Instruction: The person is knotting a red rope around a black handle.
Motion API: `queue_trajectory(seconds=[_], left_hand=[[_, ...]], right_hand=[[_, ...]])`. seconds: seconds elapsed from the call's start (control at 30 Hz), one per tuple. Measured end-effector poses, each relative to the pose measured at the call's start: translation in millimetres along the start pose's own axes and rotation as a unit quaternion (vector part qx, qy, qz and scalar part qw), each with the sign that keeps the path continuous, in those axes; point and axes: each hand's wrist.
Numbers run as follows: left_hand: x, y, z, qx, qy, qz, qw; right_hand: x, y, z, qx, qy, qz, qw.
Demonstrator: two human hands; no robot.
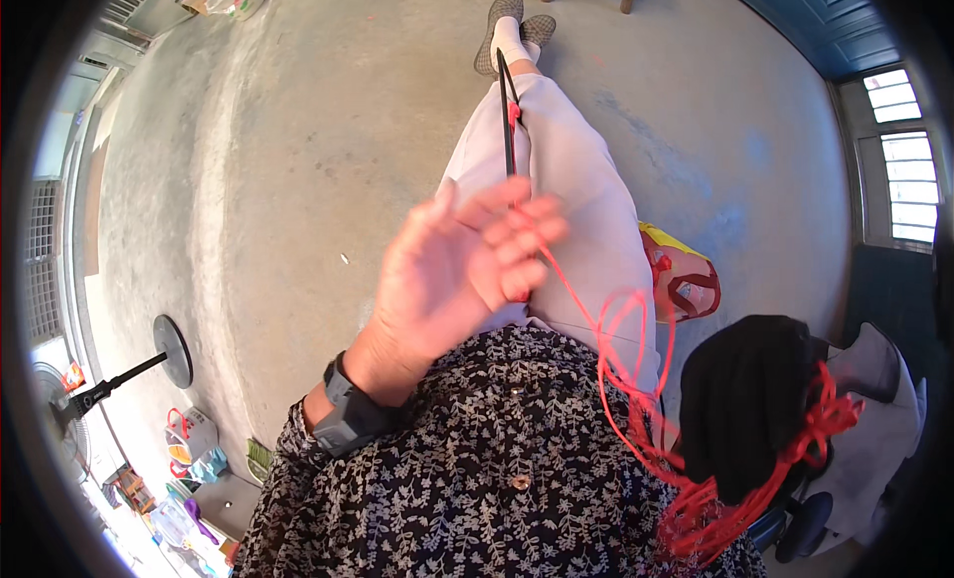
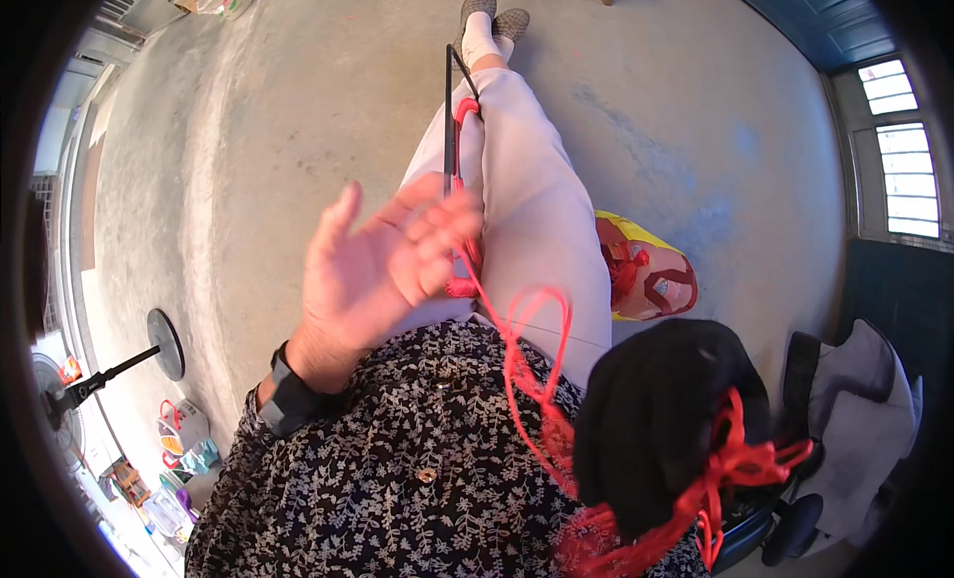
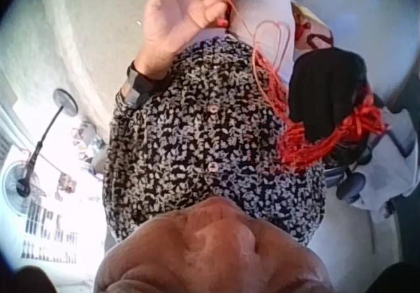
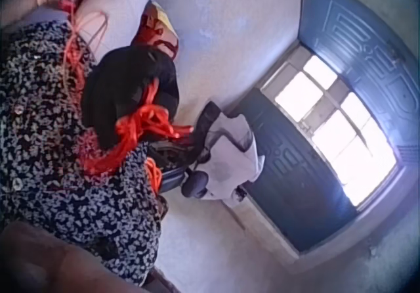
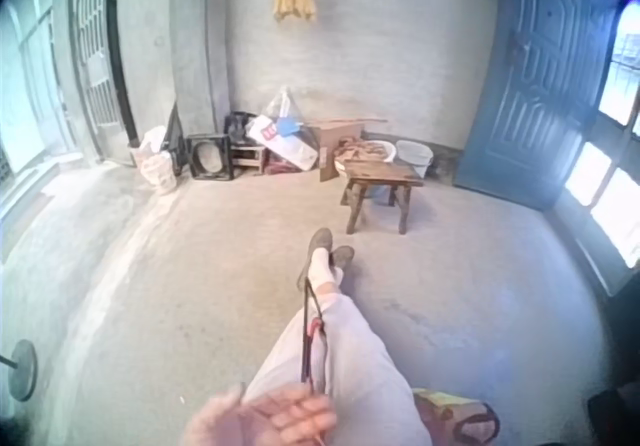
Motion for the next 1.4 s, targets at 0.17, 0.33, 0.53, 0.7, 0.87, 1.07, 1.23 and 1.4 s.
queue_trajectory(seconds=[0.17, 0.33, 0.53, 0.7, 0.87, 1.07, 1.23, 1.4], left_hand=[[34, 22, -25, 0.034, -0.068, 0.019, 0.997], [96, 32, -32, -0.218, -0.033, -0.107, 0.969], [139, 36, -28, -0.422, 0.063, -0.176, 0.887], [138, 51, -32, -0.363, 0.071, -0.091, 0.925], [80, 16, -26, -0.219, -0.101, 0.061, 0.969], [9, 44, -18, -0.356, -0.104, -0.117, 0.921], [-7, 62, 8, -0.526, 0.001, -0.078, 0.847], [-7, 57, 2, -0.684, 0.036, -0.128, 0.718]], right_hand=[[-13, 18, -22, 0.031, -0.08, 0.022, 0.996], [-28, 18, -85, 0.295, -0.22, 0.176, 0.913], [-31, 3, -127, 0.485, -0.157, 0.249, 0.823], [-33, 6, -128, 0.465, -0.131, 0.257, 0.837], [-42, 21, -108, 0.435, -0.039, 0.081, 0.896], [-60, 16, -95, 0.612, 0.154, 0.043, 0.775], [-53, 4, -135, 0.465, -0.023, 0.134, 0.875], [-57, 18, -132, 0.386, -0.086, 0.162, 0.904]])
Point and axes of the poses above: each hand's wrist, its own x-axis away from the middle knuckle, its own y-axis out of the back of the hand, z = x × y, and after that the axes turned 2 degrees about z, right-handed
